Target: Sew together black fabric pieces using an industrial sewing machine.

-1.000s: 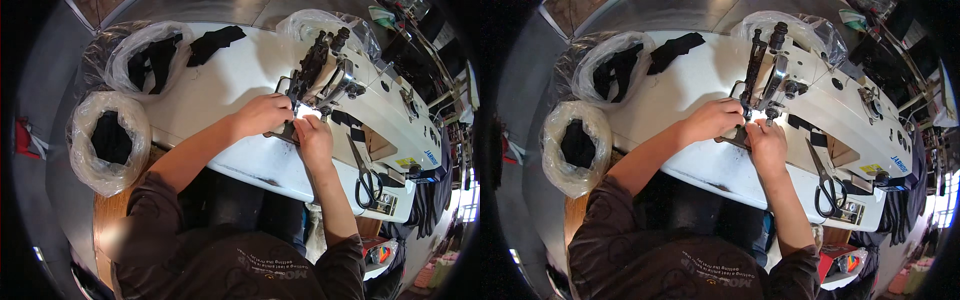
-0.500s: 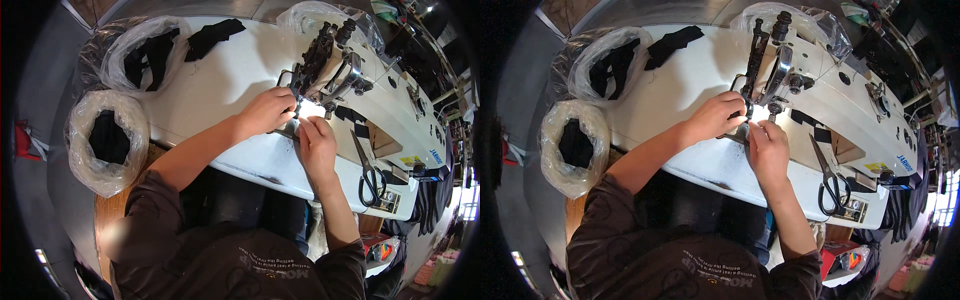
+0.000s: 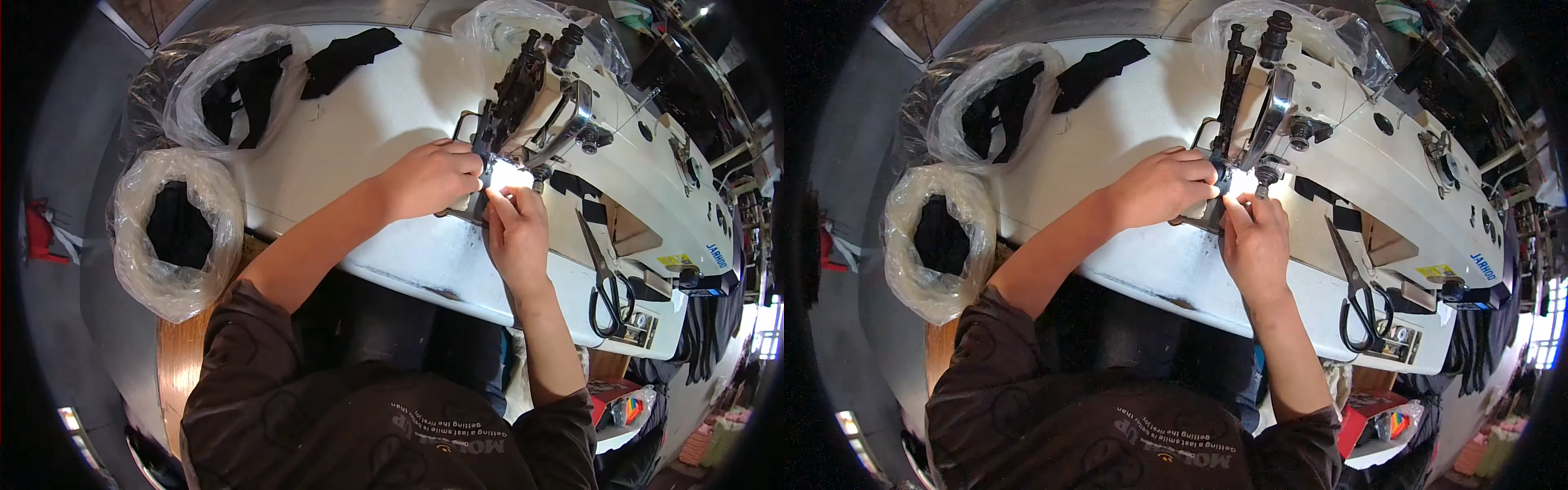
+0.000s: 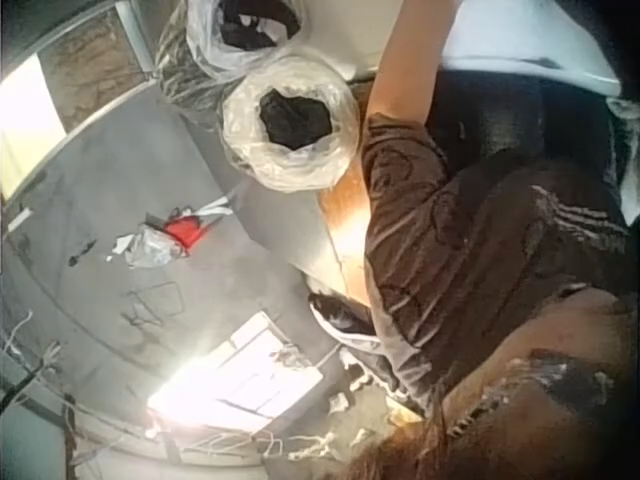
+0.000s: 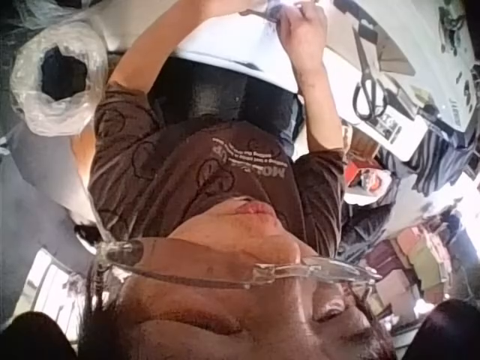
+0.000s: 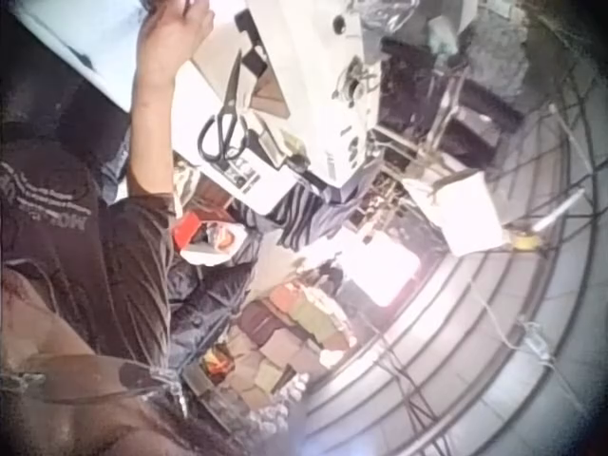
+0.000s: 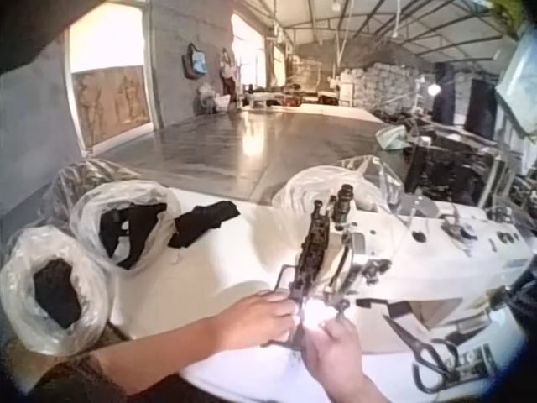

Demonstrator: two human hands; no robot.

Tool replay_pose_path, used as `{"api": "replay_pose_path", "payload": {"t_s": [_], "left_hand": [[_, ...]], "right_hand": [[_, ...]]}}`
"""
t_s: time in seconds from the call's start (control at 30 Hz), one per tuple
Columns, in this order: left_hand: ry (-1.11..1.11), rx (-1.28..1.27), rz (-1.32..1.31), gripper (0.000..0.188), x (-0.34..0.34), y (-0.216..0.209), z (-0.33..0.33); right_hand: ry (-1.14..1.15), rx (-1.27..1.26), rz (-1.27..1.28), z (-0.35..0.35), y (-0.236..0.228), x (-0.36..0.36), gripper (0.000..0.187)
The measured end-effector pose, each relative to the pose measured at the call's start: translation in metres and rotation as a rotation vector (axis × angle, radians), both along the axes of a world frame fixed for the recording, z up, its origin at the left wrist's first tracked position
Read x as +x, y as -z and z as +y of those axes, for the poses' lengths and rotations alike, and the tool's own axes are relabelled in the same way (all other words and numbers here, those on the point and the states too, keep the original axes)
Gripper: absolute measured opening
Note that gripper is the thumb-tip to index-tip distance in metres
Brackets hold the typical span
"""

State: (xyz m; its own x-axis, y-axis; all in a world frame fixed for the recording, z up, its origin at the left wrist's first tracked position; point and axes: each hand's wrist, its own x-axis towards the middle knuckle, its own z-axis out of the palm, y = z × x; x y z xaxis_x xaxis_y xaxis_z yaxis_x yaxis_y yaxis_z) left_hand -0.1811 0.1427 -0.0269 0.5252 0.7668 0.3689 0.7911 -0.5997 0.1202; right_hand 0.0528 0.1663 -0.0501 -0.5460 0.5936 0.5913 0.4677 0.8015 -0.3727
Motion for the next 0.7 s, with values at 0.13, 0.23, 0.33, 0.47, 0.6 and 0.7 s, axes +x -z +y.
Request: {"api": "replay_pose_path", "payload": {"t_s": [0.13, 0.23, 0.33, 0.47, 0.6, 0.7], "left_hand": [[-0.032, -0.043, 0.033, 0.031, 0.003, -0.005, -0.005], [-0.012, 0.177, -0.030, 0.019, 0.004, 0.003, -0.006], [-0.032, 0.008, -0.032, 0.023, -0.001, 0.020, -0.007], [0.039, 0.102, -0.072, 0.029, -0.009, 0.022, -0.003], [0.068, 0.075, -0.051, 0.035, -0.015, 0.017, 0.000], [0.057, 0.061, -0.045, 0.038, -0.017, 0.019, 0.011]], "right_hand": [[0.009, -0.019, 0.025, 0.002, 0.000, 0.003, 0.026], [0.031, -0.103, 0.076, -0.002, -0.003, 0.001, 0.031], [0.002, 0.004, -0.018, -0.003, -0.002, 0.000, 0.036], [-0.008, -0.010, -0.012, -0.001, -0.003, 0.000, 0.040], [-0.001, 0.014, -0.052, 0.000, -0.003, -0.001, 0.041], [0.058, 0.027, -0.090, 0.002, -0.002, -0.005, 0.040]]}}
